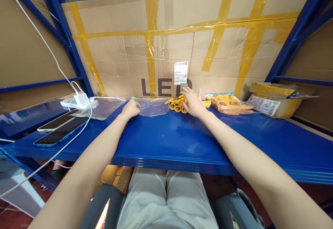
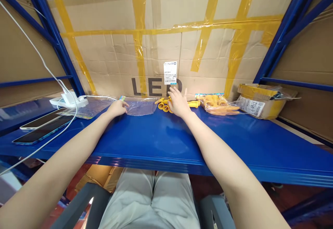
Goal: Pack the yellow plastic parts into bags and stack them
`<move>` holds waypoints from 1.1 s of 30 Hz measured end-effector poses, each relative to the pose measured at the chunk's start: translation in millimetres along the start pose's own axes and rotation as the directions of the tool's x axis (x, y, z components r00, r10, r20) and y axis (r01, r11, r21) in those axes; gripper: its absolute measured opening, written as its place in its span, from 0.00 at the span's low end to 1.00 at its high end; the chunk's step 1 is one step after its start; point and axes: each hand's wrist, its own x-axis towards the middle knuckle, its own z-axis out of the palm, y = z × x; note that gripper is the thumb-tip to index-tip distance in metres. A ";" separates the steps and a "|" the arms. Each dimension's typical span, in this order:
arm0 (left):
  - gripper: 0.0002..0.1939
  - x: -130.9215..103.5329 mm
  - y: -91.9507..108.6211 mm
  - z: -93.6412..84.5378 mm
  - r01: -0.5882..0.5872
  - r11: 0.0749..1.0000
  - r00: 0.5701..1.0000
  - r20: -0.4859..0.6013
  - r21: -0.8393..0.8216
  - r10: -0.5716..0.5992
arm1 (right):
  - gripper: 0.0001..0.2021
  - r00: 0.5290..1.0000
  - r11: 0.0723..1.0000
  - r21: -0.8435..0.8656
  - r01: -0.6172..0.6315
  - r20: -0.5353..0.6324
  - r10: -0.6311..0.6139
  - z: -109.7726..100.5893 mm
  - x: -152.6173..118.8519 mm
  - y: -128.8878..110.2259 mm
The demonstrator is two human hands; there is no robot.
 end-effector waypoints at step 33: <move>0.23 -6.9 3.4 -12.1 0.131 0.914 0.955 0.198 0.384 -0.220 | 0.19 0.936 0.927 -0.337 -0.162 0.244 0.253 27.5 -4.4 -22.2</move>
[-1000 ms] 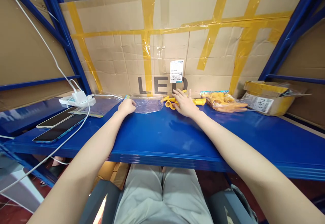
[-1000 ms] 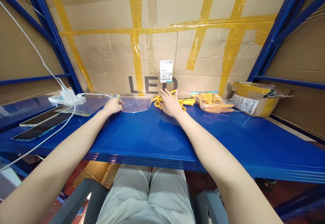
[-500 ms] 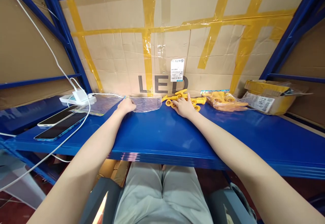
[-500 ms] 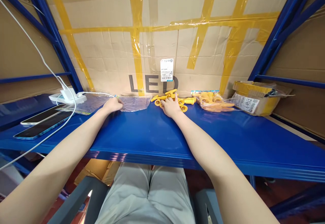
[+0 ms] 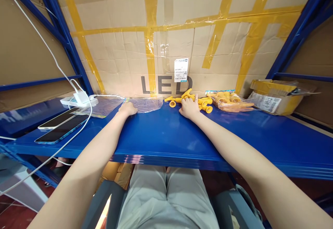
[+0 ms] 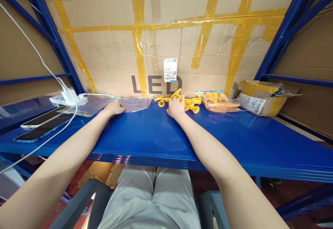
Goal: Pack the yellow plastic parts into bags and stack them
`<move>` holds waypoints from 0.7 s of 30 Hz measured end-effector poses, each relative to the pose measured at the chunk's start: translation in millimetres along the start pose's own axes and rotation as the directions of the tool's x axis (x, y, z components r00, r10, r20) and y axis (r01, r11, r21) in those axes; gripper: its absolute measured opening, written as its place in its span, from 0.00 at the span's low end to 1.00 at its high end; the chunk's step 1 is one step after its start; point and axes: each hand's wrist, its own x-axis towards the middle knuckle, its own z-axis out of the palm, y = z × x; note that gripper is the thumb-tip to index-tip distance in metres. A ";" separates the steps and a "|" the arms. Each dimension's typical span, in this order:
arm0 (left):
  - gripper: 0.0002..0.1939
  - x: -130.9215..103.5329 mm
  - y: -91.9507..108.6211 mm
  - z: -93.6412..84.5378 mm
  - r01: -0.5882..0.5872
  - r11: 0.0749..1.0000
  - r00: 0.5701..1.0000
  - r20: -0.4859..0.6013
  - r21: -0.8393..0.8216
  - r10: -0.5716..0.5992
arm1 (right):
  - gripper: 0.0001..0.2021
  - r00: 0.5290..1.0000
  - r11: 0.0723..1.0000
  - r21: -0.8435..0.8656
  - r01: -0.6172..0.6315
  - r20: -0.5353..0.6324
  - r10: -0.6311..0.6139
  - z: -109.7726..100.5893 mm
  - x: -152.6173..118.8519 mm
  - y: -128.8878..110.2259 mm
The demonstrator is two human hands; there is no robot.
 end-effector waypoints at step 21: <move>0.26 8.0 -3.9 5.6 -0.108 0.993 0.993 0.058 0.051 0.105 | 0.20 0.990 0.998 -0.036 -0.044 0.131 0.048 -13.0 -2.6 -4.7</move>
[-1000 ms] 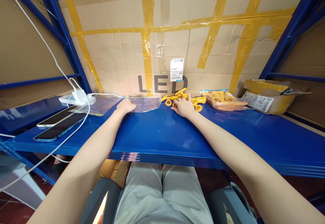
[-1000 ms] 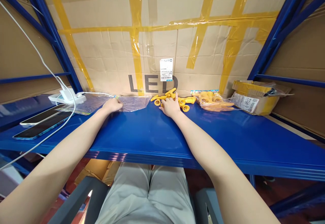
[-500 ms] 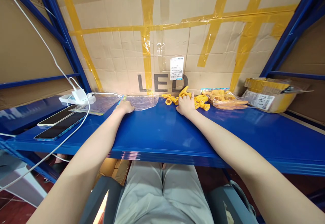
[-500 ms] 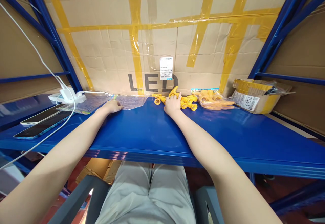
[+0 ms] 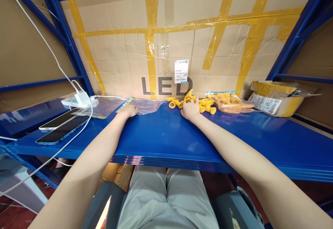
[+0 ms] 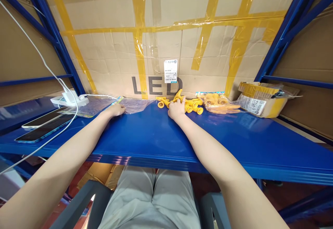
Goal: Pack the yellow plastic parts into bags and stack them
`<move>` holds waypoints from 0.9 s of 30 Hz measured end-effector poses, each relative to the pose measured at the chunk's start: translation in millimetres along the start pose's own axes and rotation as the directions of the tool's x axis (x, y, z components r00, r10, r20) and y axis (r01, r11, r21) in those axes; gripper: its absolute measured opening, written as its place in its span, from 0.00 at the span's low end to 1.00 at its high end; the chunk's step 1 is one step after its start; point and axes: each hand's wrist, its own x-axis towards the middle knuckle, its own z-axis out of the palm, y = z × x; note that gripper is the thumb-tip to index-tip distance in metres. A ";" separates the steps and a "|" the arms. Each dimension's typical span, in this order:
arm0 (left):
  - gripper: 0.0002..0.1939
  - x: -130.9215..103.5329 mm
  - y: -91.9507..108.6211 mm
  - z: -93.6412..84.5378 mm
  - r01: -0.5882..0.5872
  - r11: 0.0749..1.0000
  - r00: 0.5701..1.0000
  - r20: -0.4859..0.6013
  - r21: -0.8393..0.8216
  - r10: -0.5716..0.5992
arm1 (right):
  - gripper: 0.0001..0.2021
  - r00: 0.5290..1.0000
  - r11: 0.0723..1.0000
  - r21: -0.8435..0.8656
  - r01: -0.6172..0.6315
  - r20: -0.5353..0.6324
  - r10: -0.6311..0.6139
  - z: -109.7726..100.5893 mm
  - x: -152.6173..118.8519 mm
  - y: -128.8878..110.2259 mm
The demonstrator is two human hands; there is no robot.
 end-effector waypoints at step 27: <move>0.25 1.7 -1.8 1.9 -0.019 1.000 1.000 -0.018 0.000 0.019 | 0.15 0.821 0.759 0.651 -0.018 -0.424 0.382 -6.8 14.1 39.6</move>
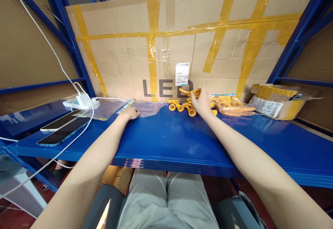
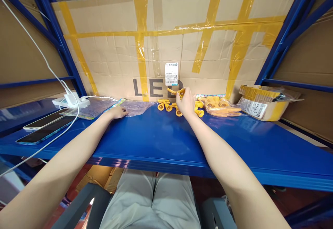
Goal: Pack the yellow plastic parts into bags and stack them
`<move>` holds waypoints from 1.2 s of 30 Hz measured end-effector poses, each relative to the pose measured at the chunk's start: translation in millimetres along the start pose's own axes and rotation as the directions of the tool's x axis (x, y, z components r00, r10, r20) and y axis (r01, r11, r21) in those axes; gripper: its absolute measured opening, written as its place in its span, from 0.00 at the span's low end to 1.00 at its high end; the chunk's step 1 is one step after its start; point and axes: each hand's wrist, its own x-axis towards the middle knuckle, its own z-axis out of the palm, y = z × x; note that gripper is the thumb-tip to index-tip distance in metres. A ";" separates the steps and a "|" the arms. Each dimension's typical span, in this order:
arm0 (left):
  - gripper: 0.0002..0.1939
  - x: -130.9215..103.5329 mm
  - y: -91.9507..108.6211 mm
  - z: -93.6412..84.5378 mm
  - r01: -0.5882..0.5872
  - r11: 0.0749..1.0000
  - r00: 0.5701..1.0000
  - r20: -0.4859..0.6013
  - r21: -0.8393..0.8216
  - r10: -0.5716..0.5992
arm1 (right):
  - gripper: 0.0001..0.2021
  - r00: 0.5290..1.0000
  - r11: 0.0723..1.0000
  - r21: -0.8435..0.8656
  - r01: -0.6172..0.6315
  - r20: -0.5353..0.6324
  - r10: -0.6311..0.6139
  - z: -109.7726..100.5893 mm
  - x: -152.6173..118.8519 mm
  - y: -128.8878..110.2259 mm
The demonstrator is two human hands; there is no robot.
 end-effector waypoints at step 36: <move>0.25 -6.8 34.1 -18.7 -0.126 0.992 0.992 0.014 0.008 0.126 | 0.17 0.585 0.979 0.178 -0.097 0.806 -0.089 23.1 -8.1 -6.9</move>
